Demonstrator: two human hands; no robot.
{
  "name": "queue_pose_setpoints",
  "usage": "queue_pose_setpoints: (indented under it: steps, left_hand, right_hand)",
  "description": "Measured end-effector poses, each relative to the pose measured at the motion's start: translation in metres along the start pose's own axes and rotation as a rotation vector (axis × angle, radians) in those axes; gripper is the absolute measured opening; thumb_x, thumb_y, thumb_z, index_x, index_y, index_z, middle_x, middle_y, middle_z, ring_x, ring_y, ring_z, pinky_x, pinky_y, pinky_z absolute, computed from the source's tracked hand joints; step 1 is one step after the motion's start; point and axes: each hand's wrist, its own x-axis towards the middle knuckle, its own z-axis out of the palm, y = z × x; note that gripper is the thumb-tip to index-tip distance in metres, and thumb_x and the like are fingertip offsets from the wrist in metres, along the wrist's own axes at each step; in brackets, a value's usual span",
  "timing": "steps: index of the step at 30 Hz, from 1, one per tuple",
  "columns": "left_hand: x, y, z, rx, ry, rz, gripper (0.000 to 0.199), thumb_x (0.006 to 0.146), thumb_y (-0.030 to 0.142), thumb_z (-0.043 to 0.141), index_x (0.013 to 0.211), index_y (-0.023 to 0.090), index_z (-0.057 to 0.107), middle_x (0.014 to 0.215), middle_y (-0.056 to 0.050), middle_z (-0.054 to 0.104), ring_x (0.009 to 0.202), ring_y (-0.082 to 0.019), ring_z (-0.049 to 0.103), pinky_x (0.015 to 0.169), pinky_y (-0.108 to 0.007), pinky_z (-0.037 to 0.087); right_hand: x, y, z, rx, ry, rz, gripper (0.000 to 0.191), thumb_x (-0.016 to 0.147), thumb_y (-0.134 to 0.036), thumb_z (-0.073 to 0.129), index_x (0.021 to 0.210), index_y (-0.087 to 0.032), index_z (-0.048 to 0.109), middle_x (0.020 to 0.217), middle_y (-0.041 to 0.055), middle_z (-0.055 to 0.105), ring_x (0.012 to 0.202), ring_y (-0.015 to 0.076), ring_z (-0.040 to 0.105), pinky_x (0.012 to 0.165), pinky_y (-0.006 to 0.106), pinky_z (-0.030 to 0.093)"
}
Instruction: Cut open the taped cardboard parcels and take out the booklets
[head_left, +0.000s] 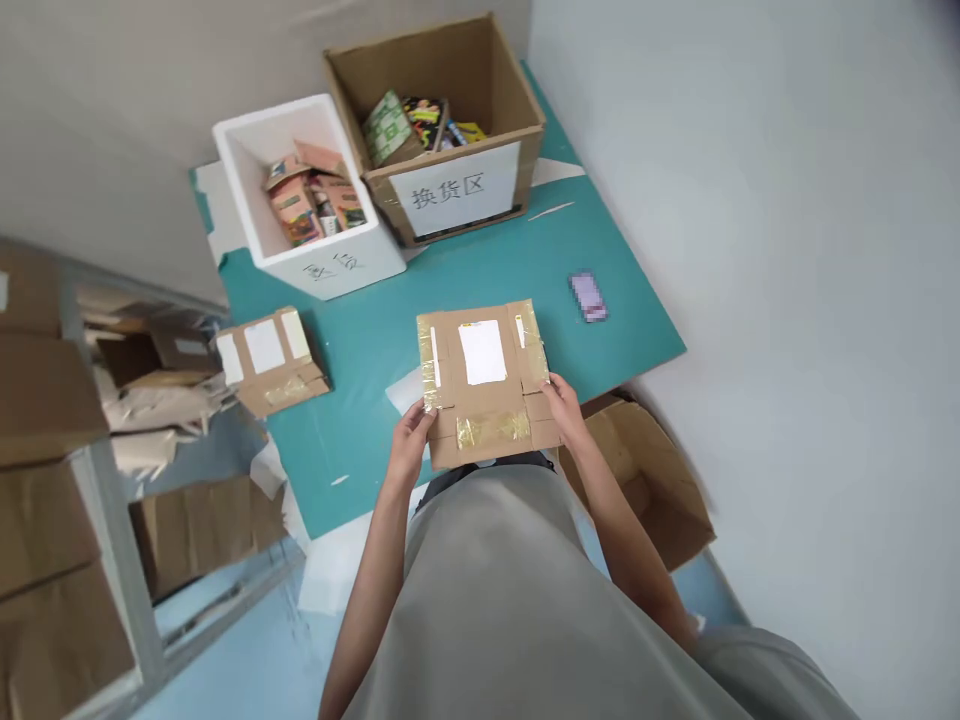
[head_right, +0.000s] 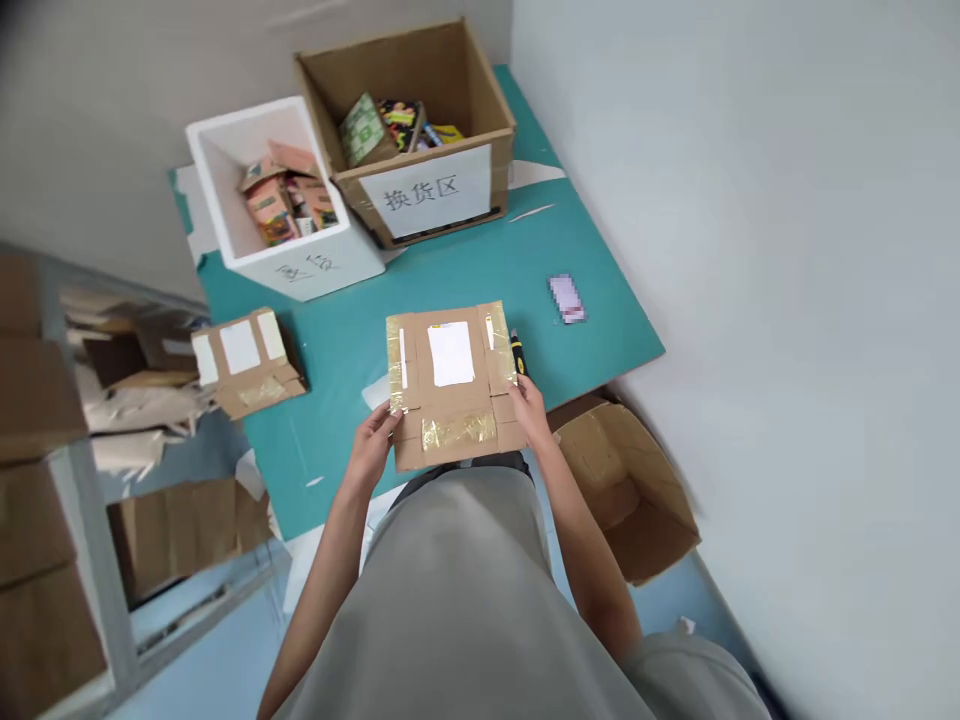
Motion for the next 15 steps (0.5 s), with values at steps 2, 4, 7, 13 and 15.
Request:
queue_pose_setpoints:
  steps: [2,4,7,13,15]
  left_hand:
    - [0.003,0.002,-0.001,0.043,-0.13,-0.005,0.068,0.08,0.056,0.085,0.138,0.021,0.072,0.145,-0.012,0.071,0.139,-0.036,0.062,0.115,-0.045,0.05]
    - [0.005,0.001,0.0,0.088,-0.269,-0.02,0.075,0.079,0.055,0.087,0.142,0.019,0.068,0.147,-0.014,0.069,0.142,-0.036,0.059,0.118,-0.046,0.047]
    - [0.004,-0.009,0.007,0.183,-0.464,-0.093,0.084,0.075,0.052,0.09,0.145,0.015,0.063,0.144,-0.016,0.071,0.142,-0.036,0.06,0.12,-0.047,0.046]
    - [-0.031,-0.043,0.048,0.374,-0.876,-0.255,0.075,0.066,0.032,0.085,0.137,0.018,0.065,0.141,-0.014,0.072,0.129,-0.032,0.069,0.107,-0.04,0.056]
    - [-0.053,-0.057,0.066,0.448,-0.96,-0.271,0.072,0.065,0.029,0.083,0.135,0.019,0.067,0.141,-0.013,0.072,0.125,-0.03,0.07,0.103,-0.038,0.057]
  right_hand:
    - [-0.034,0.009,-0.006,0.097,0.123,0.054,0.043,0.089,-0.058,0.067,0.116,-0.025,0.073,0.124,0.0071,0.077,0.12,0.0314,0.067,0.104,0.041,0.052]
    - [-0.078,0.022,-0.01,0.198,0.271,0.108,0.044,0.086,-0.059,0.07,0.114,-0.026,0.074,0.123,0.0065,0.078,0.12,0.032,0.068,0.103,0.042,0.054]
    - [-0.154,0.045,-0.01,0.316,0.498,0.177,0.046,0.083,-0.06,0.074,0.115,-0.026,0.074,0.124,0.0071,0.079,0.117,0.0329,0.07,0.1,0.043,0.056]
    - [-0.296,0.099,-0.001,0.552,0.825,0.264,0.05,0.076,-0.051,0.08,0.117,-0.024,0.074,0.121,0.0078,0.08,0.111,0.0318,0.072,0.093,0.041,0.057]
    - [-0.335,0.12,0.002,0.62,0.943,0.301,0.046,0.073,-0.046,0.079,0.113,-0.023,0.074,0.115,0.0068,0.081,0.106,0.0303,0.073,0.09,0.039,0.057]
